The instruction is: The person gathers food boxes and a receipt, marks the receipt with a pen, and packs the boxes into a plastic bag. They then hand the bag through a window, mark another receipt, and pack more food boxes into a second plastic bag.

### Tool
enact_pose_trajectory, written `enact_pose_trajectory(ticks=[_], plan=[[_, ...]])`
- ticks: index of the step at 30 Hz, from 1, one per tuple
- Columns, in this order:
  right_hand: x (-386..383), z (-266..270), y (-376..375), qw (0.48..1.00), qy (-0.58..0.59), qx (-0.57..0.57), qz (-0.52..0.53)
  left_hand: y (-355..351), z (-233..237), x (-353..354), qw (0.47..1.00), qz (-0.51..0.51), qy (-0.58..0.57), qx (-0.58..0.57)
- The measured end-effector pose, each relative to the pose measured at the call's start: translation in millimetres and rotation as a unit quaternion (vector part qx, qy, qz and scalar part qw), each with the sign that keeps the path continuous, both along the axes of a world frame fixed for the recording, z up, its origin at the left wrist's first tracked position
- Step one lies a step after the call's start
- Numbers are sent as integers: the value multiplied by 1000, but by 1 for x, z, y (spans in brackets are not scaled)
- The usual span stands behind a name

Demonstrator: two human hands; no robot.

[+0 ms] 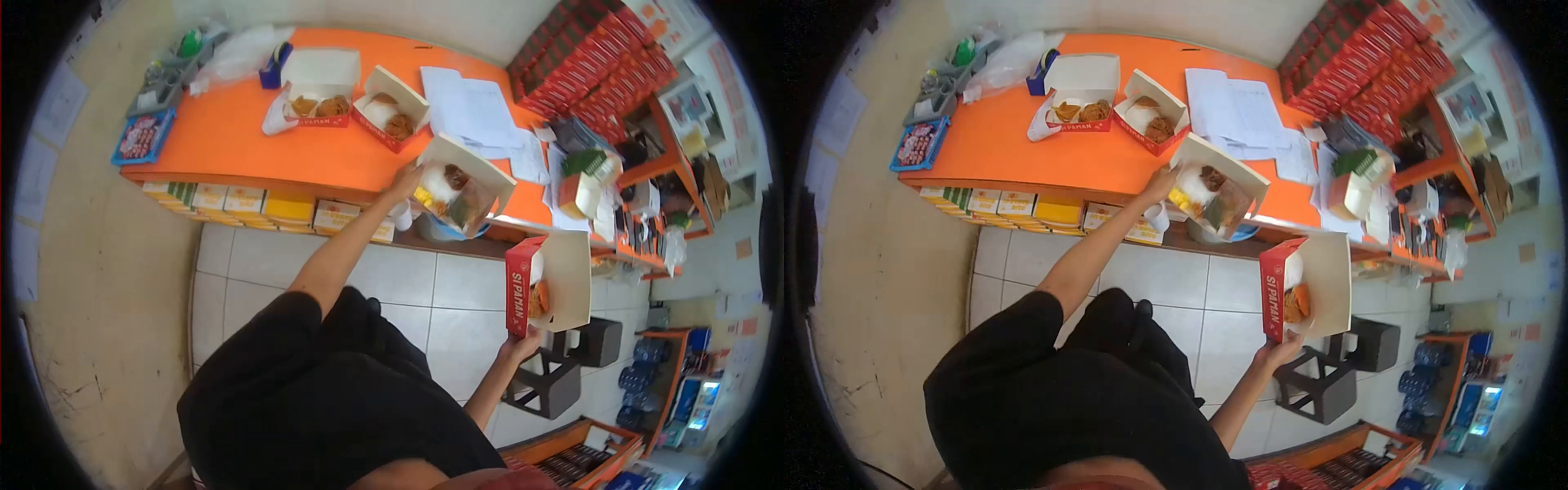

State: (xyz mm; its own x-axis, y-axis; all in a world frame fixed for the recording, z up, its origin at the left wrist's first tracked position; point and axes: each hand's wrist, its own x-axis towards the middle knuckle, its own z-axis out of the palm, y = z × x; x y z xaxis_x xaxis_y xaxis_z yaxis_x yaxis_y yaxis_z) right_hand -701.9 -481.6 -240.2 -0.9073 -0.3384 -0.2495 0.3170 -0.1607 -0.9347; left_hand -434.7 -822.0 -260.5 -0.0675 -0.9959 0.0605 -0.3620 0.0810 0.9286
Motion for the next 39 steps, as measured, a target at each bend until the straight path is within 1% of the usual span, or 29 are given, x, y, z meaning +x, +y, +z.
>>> enact_pose_trajectory(ticks=[2, 3, 5, 6, 9, 10, 11, 13, 14, 15, 16, 18, 19, 21, 22, 23, 25, 26, 27, 28, 29, 31, 32, 34, 35, 36, 37, 38, 39], plan=[[9, 34, -61, 998, 41, -33, 25, -50, -2, -5, 994, -89, 68, 16], [15, 48, -89, 998, 50, -26, 42, -78, -6, -7, 994, -73, 79, 21], [29, 67, -130, 999, 30, -6, 23, -115, -27, -4, 990, -80, 68, -96], [26, 61, -134, 998, 55, -18, 13, -115, -32, 3, 990, -65, 81, -97], [39, 61, -166, 996, 65, 59, 23, -126, -30, 37, 998, -12, 49, -27], [46, 59, -182, 996, 62, 55, 32, -141, -27, 58, 994, -33, -37, 98], [52, 55, -200, 995, 65, 62, 34, -152, -21, 82, 991, -47, -90, 92], [58, 38, -227, 994, 11, 75, 72, -169, -20, 113, 983, -59, -142, 96], [56, 22, -235, 993, 8, 81, 90, -173, -20, 123, 998, 3, -53, 33], [62, 16, -250, 992, -25, 104, 73, -175, -22, 132, 997, 65, 33, -30], [83, 30, -279, 991, -20, 96, 86, -179, -23, 141, 998, 60, 29, -17], [83, 22, -316, 989, -24, 54, 137, -180, -19, 152, 991, 98, -40, -76], [84, 24, -336, 984, 1, 48, 169, -177, -9, 157, 993, 92, -39, -65], [82, 36, -381, 985, 18, 24, 172, -168, 22, 167, 987, 51, -36, 147], [71, 38, -397, 984, 34, 27, 173, -165, 33, 167, 972, 46, -71, 220], [64, 43, -416, 983, 51, 31, 172, -159, 28, 160, 970, 40, -69, 229], [51, 52, -452, 975, 79, 19, 205, -141, 15, 143, 986, 83, -26, 143], [41, 48, -468, 967, 89, 4, 237, -135, 15, 133, 984, 77, -25, 158], [23, 31, -480, 943, 144, 28, 298, -131, 18, 123, 986, 96, -30, 129], [19, 21, -493, 939, 121, 21, 322, -128, 19, 115, 988, 114, -36, 97], [19, 12, -508, 934, 96, 9, 343, -128, 17, 112, 988, 107, -38, 104], [18, -6, -526, 919, 144, 91, 356, -124, 12, 110, 978, 147, -9, 146], [11, -11, -529, 920, 135, 96, 355, -122, 8, 115, 977, 145, -17, 153], [-12, -27, -530, 892, 215, 82, 388, -112, -5, 131, 983, 172, 32, 50], [-1, 2, -526, 883, 186, 182, 391, -102, -10, 140, 983, 172, 21, 57], [1, 10, -514, 839, 350, 254, 331, -91, -13, 150, 977, 175, 64, 108], [42, 43, -496, 859, 366, 296, 202, -80, -11, 160, 965, 180, 105, 160], [76, 56, -478, 812, 524, 200, 160, -69, 12, 154, 964, 224, -18, 142], [87, 44, -445, 758, 567, 195, 259, -60, 14, 155, 961, 211, -46, 175]])
